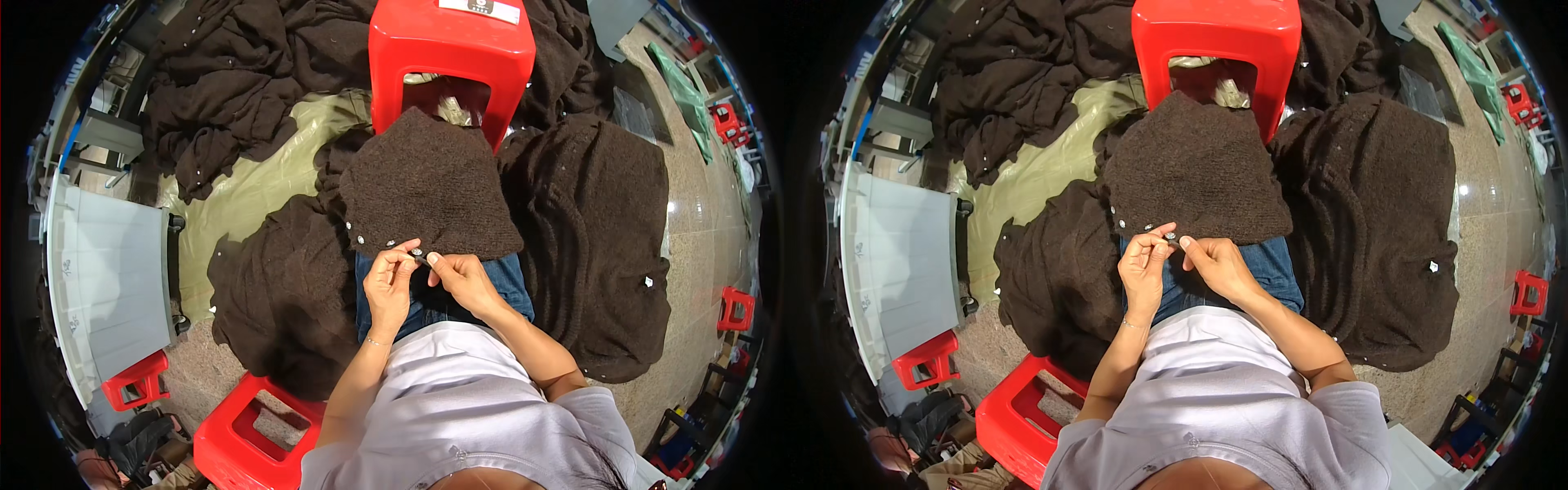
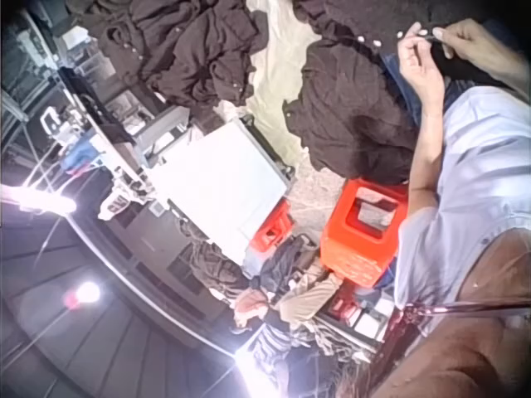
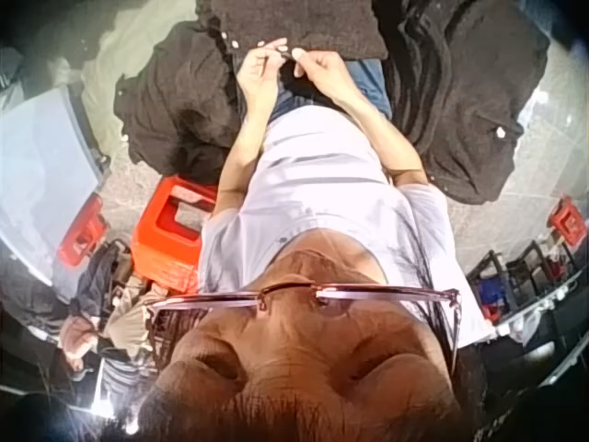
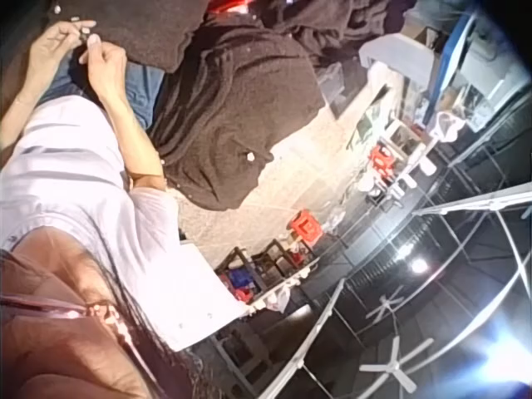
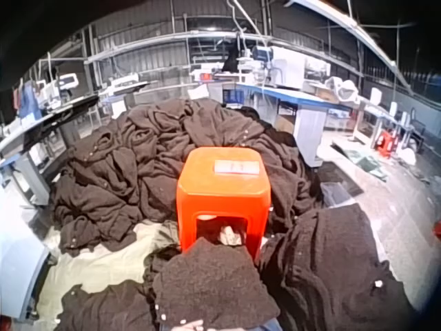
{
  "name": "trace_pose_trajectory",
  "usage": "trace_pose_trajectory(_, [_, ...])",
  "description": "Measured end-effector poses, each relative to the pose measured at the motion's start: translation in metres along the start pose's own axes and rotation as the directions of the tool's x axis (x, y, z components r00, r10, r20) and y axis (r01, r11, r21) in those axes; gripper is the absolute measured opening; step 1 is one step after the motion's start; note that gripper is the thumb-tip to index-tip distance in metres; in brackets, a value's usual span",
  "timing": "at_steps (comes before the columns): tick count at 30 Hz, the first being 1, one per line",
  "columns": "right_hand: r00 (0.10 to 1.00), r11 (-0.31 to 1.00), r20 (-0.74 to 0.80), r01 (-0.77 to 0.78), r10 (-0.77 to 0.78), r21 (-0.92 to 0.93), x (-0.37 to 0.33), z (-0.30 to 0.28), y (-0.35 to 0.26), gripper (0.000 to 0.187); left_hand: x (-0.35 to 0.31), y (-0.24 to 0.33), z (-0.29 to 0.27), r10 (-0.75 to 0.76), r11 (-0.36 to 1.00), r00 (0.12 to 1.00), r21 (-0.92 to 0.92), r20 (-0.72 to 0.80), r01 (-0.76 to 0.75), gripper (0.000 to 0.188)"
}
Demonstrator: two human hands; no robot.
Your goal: Fastening buttons on fabric pieces in a sewing factory.
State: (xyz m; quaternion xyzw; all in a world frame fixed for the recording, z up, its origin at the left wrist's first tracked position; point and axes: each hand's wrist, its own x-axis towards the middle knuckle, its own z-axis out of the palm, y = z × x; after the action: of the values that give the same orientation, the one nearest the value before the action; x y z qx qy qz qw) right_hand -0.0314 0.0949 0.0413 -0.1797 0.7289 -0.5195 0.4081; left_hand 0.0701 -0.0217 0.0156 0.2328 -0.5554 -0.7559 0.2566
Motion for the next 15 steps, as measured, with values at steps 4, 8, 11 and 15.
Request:
trace_pose_trajectory(4, [1.000,0.998,0.000,-0.020,0.020,-0.058,0.003,-0.002,0.002,0.053,0.000,-0.001,0.002,0.009,1.000,1.000,0.006,0.002,-0.009,0.003])
trace_pose_trajectory(8, [1.000,0.993,0.024,0.021,-0.018,-0.113,0.000,-0.003,-0.005,0.051,-0.004,0.000,-0.011,0.004,0.999,0.999,0.040,0.040,-0.006,0.004])
trace_pose_trajectory(11, [0.992,0.996,0.098,0.079,-0.075,-0.044,-0.010,-0.011,0.001,0.040,-0.003,0.013,-0.036,-0.067,0.988,0.997,0.143,0.034,0.062,0.016])
trace_pose_trajectory(15, [0.950,0.936,0.119,0.307,-0.289,-0.173,-0.002,-0.008,-0.029,0.018,0.037,0.021,-0.095,0.108,0.939,0.937,0.343,-0.334,0.014,0.019])
